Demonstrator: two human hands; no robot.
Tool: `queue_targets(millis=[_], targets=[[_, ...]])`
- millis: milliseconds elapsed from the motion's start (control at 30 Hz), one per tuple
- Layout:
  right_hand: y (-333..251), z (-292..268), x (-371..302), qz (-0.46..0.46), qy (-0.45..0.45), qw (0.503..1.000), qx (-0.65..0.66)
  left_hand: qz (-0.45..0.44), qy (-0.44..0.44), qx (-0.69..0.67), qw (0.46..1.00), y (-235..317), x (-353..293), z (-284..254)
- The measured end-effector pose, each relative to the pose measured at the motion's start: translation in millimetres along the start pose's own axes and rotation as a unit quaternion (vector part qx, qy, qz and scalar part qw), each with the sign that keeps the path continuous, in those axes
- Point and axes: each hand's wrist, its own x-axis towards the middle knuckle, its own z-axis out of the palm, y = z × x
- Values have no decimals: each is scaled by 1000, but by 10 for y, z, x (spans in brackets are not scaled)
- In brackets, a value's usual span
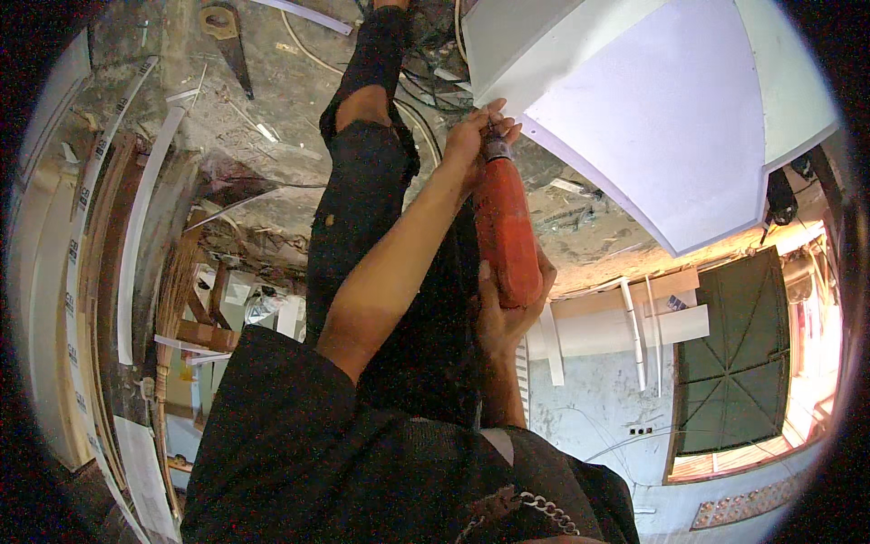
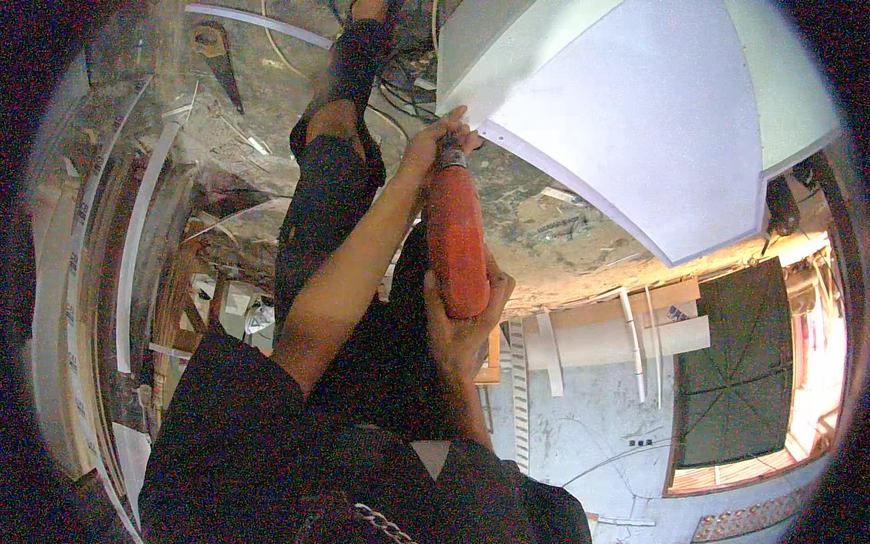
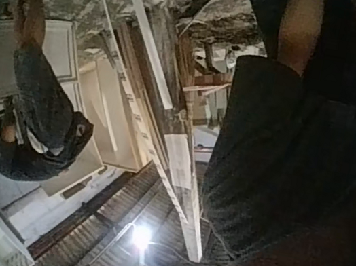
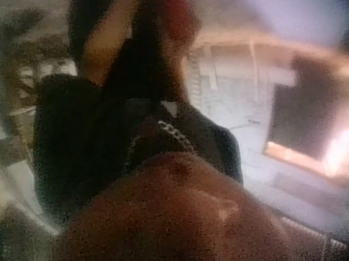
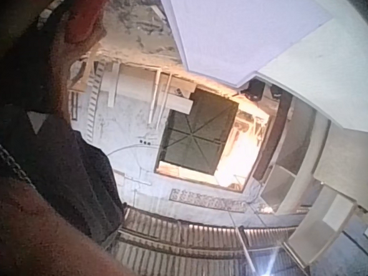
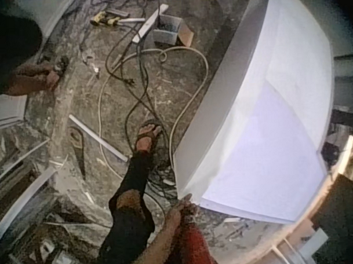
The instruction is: The person uses an electric drill to secure screws into a white wooden cabinet frame on the floor while being assisted by others.
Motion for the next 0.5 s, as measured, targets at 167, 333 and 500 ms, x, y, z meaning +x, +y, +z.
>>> queue_targets(millis=[167,333,500], targets=[[-109,17,24,-24,-15,999,-19,-22,18,-40,999,-3,116,-51],[-136,-23,77,-1,-25,1000,14,-13,15,-130,991,-68,82,-13],[-195,-30,127,-18,-25,999,-42,-31,33,-107,993,13,73,-12]])
